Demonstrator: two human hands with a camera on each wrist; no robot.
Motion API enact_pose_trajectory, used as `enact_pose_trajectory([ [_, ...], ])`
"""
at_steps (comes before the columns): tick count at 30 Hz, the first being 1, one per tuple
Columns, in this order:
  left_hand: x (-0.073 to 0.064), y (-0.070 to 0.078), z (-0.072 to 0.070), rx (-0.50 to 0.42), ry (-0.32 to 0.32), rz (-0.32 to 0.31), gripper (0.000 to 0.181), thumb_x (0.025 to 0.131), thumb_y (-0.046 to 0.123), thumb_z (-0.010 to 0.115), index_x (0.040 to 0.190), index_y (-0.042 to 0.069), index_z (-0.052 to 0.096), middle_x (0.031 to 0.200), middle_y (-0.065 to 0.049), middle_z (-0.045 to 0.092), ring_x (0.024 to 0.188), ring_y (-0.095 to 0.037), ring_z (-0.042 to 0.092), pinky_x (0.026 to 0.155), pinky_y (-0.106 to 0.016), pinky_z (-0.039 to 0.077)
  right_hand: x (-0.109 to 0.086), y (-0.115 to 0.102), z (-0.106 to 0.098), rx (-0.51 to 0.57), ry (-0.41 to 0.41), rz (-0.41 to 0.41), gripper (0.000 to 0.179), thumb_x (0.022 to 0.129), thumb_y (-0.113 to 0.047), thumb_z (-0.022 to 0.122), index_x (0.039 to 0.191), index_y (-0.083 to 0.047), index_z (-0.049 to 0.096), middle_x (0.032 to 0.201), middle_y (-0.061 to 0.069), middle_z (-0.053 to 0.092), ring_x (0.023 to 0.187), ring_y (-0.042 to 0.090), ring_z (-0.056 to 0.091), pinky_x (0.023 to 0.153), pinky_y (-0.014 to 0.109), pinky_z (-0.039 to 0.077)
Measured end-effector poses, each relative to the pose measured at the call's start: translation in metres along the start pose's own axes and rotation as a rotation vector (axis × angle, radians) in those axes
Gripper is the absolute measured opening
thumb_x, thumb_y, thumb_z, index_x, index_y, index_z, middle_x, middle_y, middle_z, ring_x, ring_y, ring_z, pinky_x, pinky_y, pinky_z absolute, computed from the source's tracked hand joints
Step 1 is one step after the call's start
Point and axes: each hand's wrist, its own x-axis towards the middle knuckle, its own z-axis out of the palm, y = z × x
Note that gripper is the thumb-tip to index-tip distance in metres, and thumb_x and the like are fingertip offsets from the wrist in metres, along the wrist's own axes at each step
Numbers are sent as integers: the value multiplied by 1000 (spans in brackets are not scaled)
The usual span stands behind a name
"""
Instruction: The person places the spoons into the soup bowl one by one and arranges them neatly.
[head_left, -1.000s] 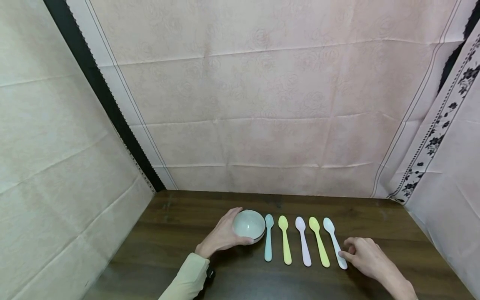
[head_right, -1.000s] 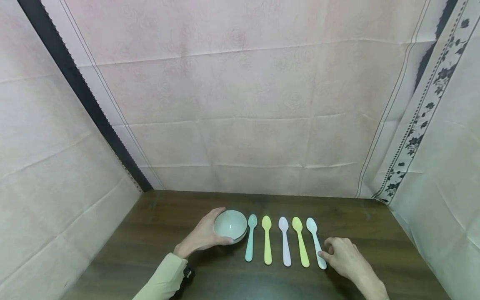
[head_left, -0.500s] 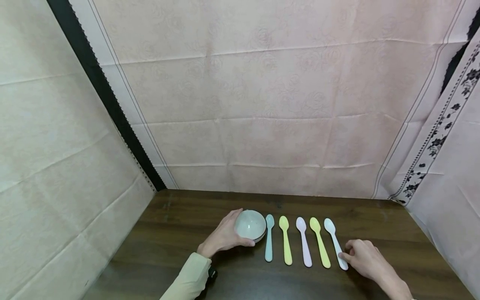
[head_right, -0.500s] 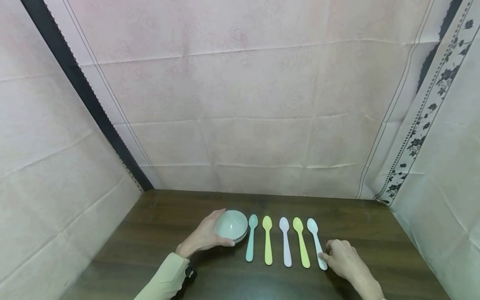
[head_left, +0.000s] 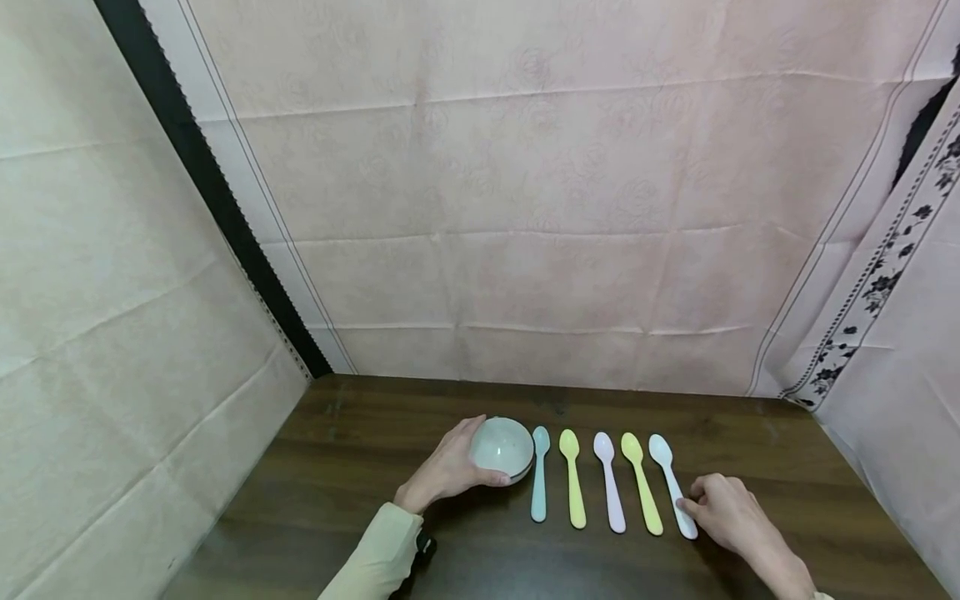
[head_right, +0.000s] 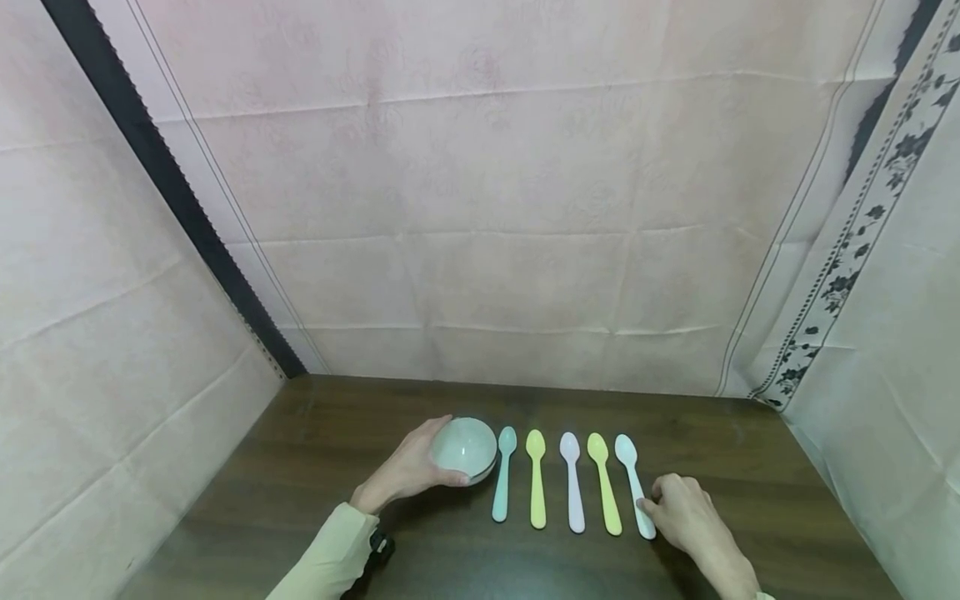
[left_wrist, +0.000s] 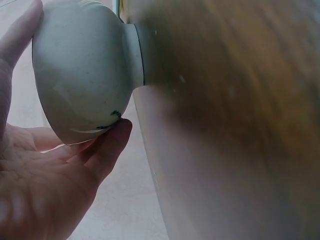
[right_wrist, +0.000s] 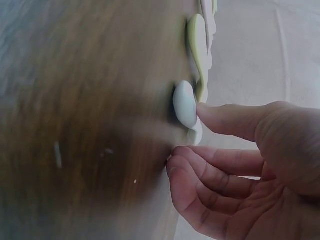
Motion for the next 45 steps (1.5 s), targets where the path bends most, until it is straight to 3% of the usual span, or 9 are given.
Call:
enact_pose_trajectory([
  [6, -1, 1, -1, -4, -1, -20, 115, 78, 44, 100, 166, 0, 40, 167, -25, 47, 148, -46, 50, 114, -64, 50, 2, -4, 4, 37, -19, 22, 10, 92, -13, 79, 82, -9, 77, 78, -2, 75, 76, 15, 63, 68, 38, 50],
  [10, -3, 1, -1, -14, -3, -33, 116, 77, 44, 100, 166, 1, 40, 167, -25, 47, 149, -47, 48, 114, -65, 50, 2, -7, 6, 58, -36, 50, 13, 91, -11, 76, 78, -11, 75, 74, -4, 68, 71, 16, 56, 67, 36, 47],
  [29, 2, -1, 0, -60, 13, -40, 115, 76, 44, 101, 166, 4, 42, 167, -23, 48, 147, -45, 49, 114, -63, 50, 6, -8, 5, 94, -43, 105, 20, 90, -16, 79, 72, -12, 71, 70, -5, 64, 71, 16, 55, 67, 34, 46],
  [39, 2, -4, 1, -65, 14, -31, 116, 75, 43, 102, 165, 0, 42, 166, -25, 49, 146, -45, 52, 114, -62, 51, 7, -3, 6, 190, -86, 168, 18, 93, -18, 80, 81, -7, 74, 72, -3, 67, 75, 16, 57, 67, 30, 44],
  [45, 1, -3, 1, -68, 16, -31, 115, 76, 41, 102, 165, 0, 42, 166, -26, 49, 146, -46, 51, 114, -62, 51, 4, 0, 4, 328, -85, 224, 16, 96, -15, 77, 88, -1, 74, 75, -3, 71, 72, 14, 62, 62, 25, 48],
])
